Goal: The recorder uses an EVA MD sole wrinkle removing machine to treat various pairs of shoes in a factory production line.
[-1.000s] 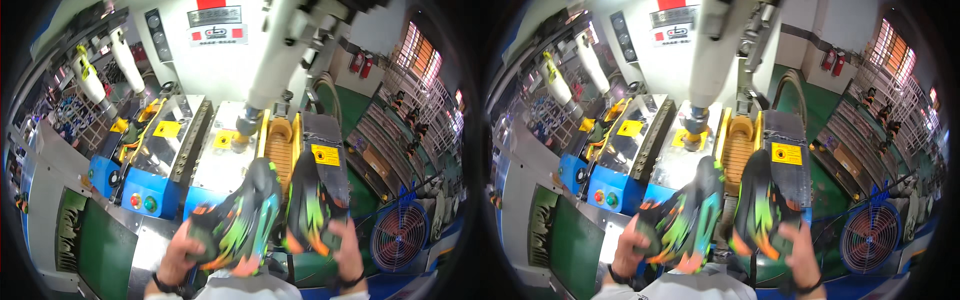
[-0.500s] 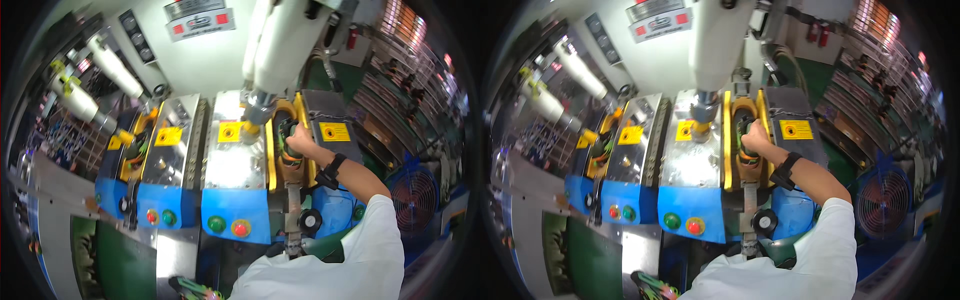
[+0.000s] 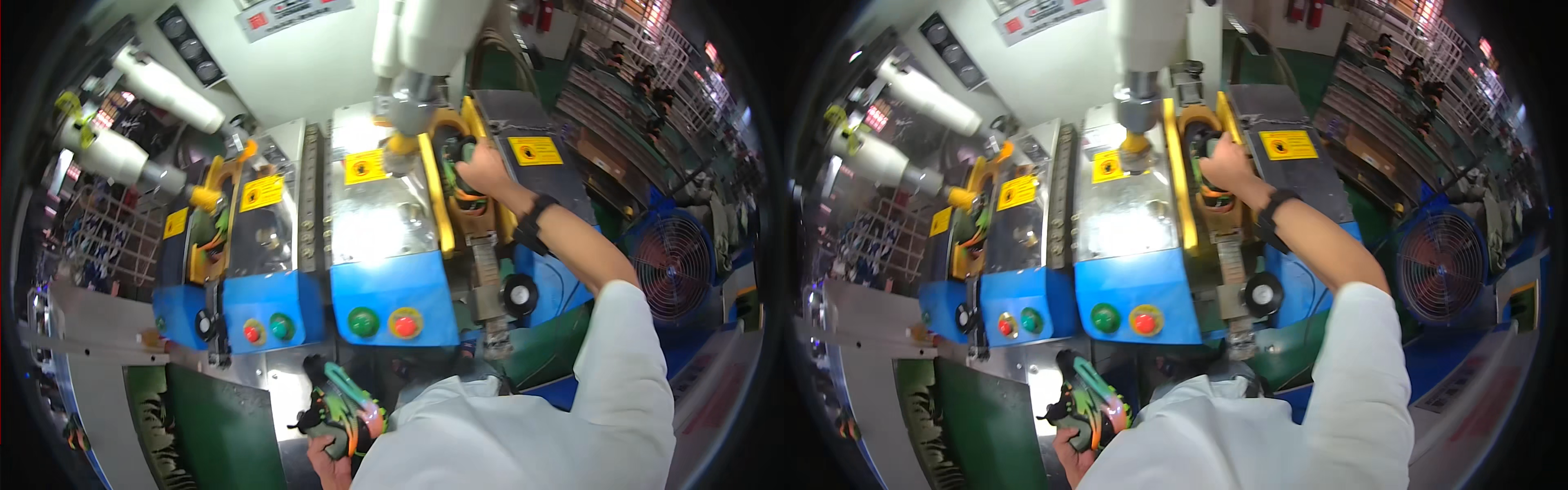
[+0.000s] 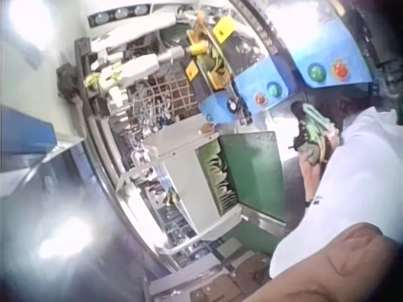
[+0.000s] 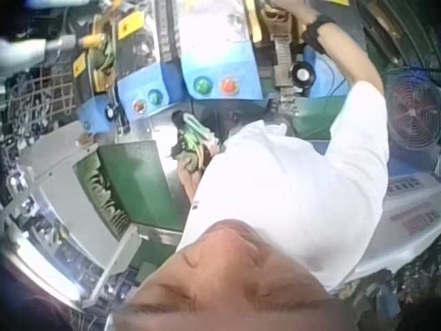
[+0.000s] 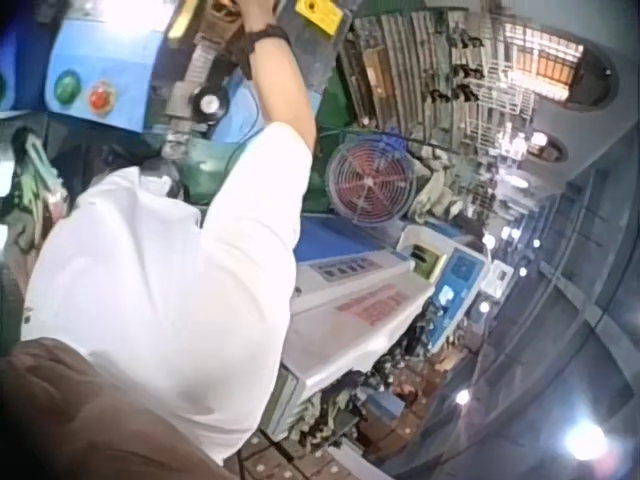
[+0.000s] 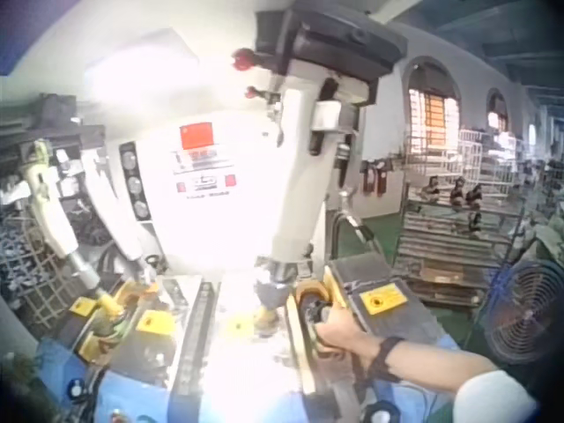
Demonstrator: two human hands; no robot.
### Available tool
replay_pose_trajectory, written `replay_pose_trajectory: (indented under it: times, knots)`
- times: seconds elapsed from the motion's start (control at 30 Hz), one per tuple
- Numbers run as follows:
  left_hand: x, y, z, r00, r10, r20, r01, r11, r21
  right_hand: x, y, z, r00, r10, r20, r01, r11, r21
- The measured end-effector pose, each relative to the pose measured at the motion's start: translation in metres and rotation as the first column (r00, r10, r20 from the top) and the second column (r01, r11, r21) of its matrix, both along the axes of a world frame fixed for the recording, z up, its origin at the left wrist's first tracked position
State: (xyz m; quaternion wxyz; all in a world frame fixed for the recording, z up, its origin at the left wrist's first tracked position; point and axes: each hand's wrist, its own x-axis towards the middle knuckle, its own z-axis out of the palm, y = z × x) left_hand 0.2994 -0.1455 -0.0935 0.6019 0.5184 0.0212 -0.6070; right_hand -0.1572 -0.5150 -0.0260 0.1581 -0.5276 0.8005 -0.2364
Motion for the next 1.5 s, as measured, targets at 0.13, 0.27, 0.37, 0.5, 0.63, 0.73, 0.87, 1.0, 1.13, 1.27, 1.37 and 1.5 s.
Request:
replay_pose_trajectory:
  times: [0.13,0.27,0.37,0.5,0.63,0.73,0.87,1.0,1.13,1.27,1.37,1.5]
  knots:
    - [0.019,-0.008,0.001,0.988,-0.152,0.008,0.152,0.988,0.013,0.065,0.097,0.014,0.941,0.223,-0.255,-0.3,0.897,-0.325]
    - [0.047,0.001,-0.002,0.976,-0.218,0.016,0.218,0.976,-0.017,0.221,0.146,0.033,0.712,0.697,0.089,-0.669,0.711,-0.217]
    - [0.036,0.002,0.019,0.945,-0.322,-0.06,0.326,0.941,0.087,0.266,0.146,-0.045,0.576,0.667,-0.472,-0.744,0.667,0.034]
    - [0.09,0.019,-0.033,0.888,-0.389,0.245,0.411,0.91,-0.043,0.253,0.15,-0.046,0.614,0.708,-0.35,-0.776,0.623,-0.101]
    - [0.081,0.112,-0.106,0.498,0.043,0.866,0.286,0.935,-0.211,0.288,0.227,-0.053,0.497,0.866,-0.052,-0.796,0.431,-0.426]
    - [0.045,0.09,0.0,0.975,0.176,0.134,-0.157,0.978,-0.137,0.288,0.297,-0.086,0.242,0.928,0.285,-0.871,0.337,-0.359]
    - [0.041,0.109,-0.034,0.837,0.295,0.461,-0.383,0.918,0.107,0.266,0.325,-0.116,0.001,0.845,0.535,-0.966,0.138,-0.217]
    - [0.068,0.107,-0.103,0.42,0.021,0.907,-0.343,0.929,0.137,0.319,0.329,-0.106,-0.218,0.841,0.494,-0.967,-0.116,-0.228]
    - [0.128,0.089,-0.165,0.488,0.135,0.862,-0.259,0.966,-0.004,0.363,0.319,-0.085,-0.109,0.938,0.329,-0.99,-0.07,-0.126]
    - [0.146,0.079,-0.193,0.536,0.051,0.843,0.059,0.994,-0.097,0.378,0.306,-0.142,0.272,0.809,0.521,-0.897,0.409,-0.168]
    - [0.212,0.12,-0.208,0.837,0.002,0.547,0.113,0.978,-0.177,0.454,0.316,-0.102,0.311,0.835,0.455,-0.909,0.4,-0.114]
    - [0.34,0.178,-0.202,0.304,-0.088,0.949,-0.167,0.975,0.144,0.617,0.311,-0.061,0.081,0.928,0.363,-0.939,0.193,-0.283]
